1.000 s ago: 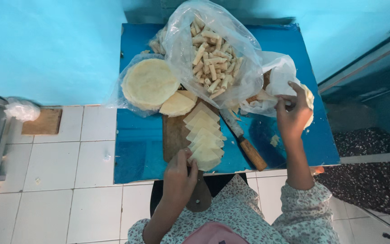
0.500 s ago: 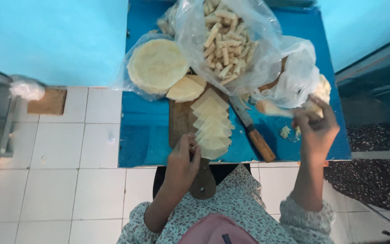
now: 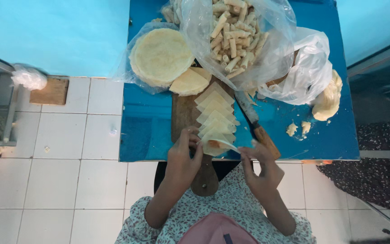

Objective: The person cuts a flat sheet of dough into small squares with a knife on a wooden board, then folds each square by hand and places the folded pieces into a plastic bag. They occasionally reposition the dough sheet and gather scraps aside while working.

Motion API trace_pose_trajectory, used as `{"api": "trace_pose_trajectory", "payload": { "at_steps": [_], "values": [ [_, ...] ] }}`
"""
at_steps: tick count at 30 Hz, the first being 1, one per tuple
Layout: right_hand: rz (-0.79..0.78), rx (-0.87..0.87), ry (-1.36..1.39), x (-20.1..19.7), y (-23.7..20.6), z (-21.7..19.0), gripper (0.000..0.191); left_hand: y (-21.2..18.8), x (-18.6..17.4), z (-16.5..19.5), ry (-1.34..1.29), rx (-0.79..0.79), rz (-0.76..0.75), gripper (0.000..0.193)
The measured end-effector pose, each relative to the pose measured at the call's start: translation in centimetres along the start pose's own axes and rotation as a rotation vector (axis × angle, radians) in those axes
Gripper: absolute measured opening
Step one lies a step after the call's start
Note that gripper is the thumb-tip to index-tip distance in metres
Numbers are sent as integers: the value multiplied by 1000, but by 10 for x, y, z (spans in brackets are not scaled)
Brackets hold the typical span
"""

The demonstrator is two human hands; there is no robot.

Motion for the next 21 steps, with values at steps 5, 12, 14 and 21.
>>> {"api": "trace_pose_trajectory", "payload": {
  "at_steps": [5,12,14,21],
  "values": [
    [23,-201,109,-2,-3,2,56,1,1,-2,-39,-19,16,37],
    [-62,-316,131,0,-6,13,64,0,-1,-5,-66,-33,1,36],
    [-56,-328,136,-1,-8,12,63,-1,-1,-5,-76,-42,-3,35],
    [230,-132,25,-9,8,34,43,-2,-1,-4,-64,25,-31,25]
  ]
}}
Point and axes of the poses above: each hand's wrist, its own y-axis towards the middle knuckle, its own x-axis out of the palm, z = x × y, the point moved 2 cm from there along y, towards the middle knuckle, and after that the axes turned 13 degrees about -y, right-handed, at the moved point
